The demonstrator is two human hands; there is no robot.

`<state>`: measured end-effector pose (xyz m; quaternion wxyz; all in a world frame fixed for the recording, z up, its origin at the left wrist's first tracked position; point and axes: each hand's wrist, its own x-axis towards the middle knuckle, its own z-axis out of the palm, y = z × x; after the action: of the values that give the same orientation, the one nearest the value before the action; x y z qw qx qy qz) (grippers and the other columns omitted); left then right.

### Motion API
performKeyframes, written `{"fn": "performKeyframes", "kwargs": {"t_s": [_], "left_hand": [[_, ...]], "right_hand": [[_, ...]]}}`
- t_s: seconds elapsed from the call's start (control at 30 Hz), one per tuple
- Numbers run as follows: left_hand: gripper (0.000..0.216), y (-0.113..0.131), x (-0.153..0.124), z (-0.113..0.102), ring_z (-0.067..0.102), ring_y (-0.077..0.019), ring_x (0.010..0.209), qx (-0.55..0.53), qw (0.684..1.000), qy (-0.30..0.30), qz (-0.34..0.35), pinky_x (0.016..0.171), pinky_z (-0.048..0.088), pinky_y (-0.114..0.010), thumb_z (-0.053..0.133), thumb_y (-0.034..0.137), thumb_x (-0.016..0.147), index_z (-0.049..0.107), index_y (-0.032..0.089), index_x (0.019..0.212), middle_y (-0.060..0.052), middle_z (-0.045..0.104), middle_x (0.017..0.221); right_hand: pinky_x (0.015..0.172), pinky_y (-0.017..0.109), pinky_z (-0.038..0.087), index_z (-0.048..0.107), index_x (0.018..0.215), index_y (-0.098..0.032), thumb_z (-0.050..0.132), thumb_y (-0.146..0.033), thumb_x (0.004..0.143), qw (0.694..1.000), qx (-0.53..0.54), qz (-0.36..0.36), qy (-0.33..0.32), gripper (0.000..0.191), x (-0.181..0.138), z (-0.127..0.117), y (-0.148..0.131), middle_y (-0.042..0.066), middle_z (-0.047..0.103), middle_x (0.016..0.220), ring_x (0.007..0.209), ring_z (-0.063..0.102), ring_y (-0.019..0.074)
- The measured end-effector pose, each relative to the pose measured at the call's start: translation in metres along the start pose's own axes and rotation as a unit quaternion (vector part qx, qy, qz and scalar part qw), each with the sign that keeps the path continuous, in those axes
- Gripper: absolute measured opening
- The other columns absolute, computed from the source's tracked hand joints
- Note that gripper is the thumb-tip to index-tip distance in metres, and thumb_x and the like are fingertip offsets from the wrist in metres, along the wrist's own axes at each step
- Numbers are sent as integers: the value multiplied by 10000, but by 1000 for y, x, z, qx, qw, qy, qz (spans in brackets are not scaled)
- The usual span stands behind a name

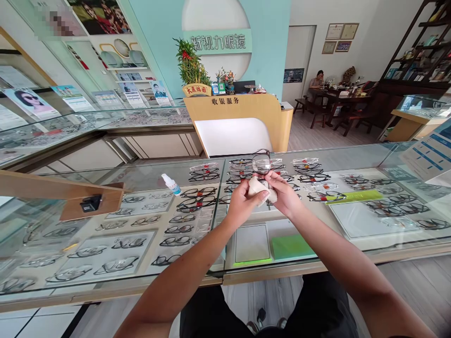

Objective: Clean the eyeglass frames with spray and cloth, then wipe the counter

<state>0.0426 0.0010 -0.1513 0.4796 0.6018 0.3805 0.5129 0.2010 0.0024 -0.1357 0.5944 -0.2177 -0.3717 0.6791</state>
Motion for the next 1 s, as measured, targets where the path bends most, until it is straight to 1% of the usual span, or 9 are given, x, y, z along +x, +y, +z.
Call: {"fn": "performKeyframes", "kwargs": {"t_s": [0.13, 0.23, 0.27, 0.33, 0.4, 0.5, 0.63, 0.83, 1.0], "left_hand": [[752, 4, -1, 3, 704, -183, 724, -72, 997, -5, -26, 668, 539, -282, 991, 546, 681, 515, 241, 1176, -6, 777, 876], [823, 9, -1, 2, 734, -196, 779, -73, 997, -15, -35, 716, 567, -298, 995, 514, 690, 536, 229, 1309, -32, 806, 945], [789, 10, 0, 1, 734, -197, 801, -69, 997, -19, -36, 730, 564, -297, 990, 512, 700, 573, 216, 1301, -39, 806, 959], [686, 11, 1, -1, 718, -191, 821, -63, 997, -18, -38, 741, 542, -289, 982, 522, 705, 658, 190, 1210, -42, 798, 960], [617, 11, 2, -2, 692, -183, 825, -64, 997, -20, -45, 744, 517, -284, 983, 540, 690, 716, 173, 1109, -38, 786, 951], [580, 8, 3, -3, 658, -177, 817, -76, 993, -45, -73, 757, 500, -291, 981, 568, 678, 764, 166, 1036, -32, 773, 932], [551, 6, 4, -4, 641, -176, 808, -94, 988, -74, -100, 764, 486, -296, 982, 581, 673, 774, 165, 969, -29, 756, 904], [563, 8, 5, -5, 616, -163, 785, -90, 983, -121, -103, 757, 478, -288, 1007, 544, 647, 757, 160, 975, -19, 733, 878], [529, 3, 3, -4, 581, -151, 744, -56, 987, -123, -89, 721, 448, -278, 965, 596, 700, 752, 154, 897, -16, 704, 815]], "right_hand": [[688, 260, 532, 735, 834, -248, 993, -420, 743, 1000, 8, 8, 6, 323, 0, 0, 0, 1, 799, 943, 798, 680, 167], [611, 239, 480, 729, 815, -241, 1002, -388, 728, 1000, 16, 5, 20, 322, 0, -1, -1, -25, 744, 841, 714, 621, 139], [602, 240, 473, 730, 817, -243, 1002, -384, 727, 1000, 15, 2, 25, 319, 0, -1, -1, -28, 734, 826, 700, 609, 137], [622, 255, 486, 739, 833, -252, 1001, -384, 724, 999, 6, -6, 33, 313, 0, -1, -1, -26, 739, 830, 707, 616, 147], [678, 277, 520, 746, 845, -259, 1003, -393, 718, 999, -4, -9, 37, 316, -1, -1, -1, -11, 775, 890, 762, 655, 168], [744, 293, 554, 757, 843, -257, 1010, -410, 713, 1000, -6, -3, 26, 323, -1, 1, -1, 8, 821, 998, 831, 700, 183], [772, 280, 575, 766, 818, -248, 1016, -418, 715, 1000, 4, 4, 15, 319, -2, 4, -2, 12, 840, 1036, 841, 726, 172], [837, 327, 616, 757, 828, -258, 1025, -446, 696, 1000, 8, 9, 25, 353, 0, 1, -1, 28, 844, 1021, 923, 763, 213], [852, 335, 617, 743, 835, -268, 1001, -459, 733, 1000, 1, 1, 10, 336, -1, 1, 3, 26, 839, 1022, 952, 766, 221]]}}
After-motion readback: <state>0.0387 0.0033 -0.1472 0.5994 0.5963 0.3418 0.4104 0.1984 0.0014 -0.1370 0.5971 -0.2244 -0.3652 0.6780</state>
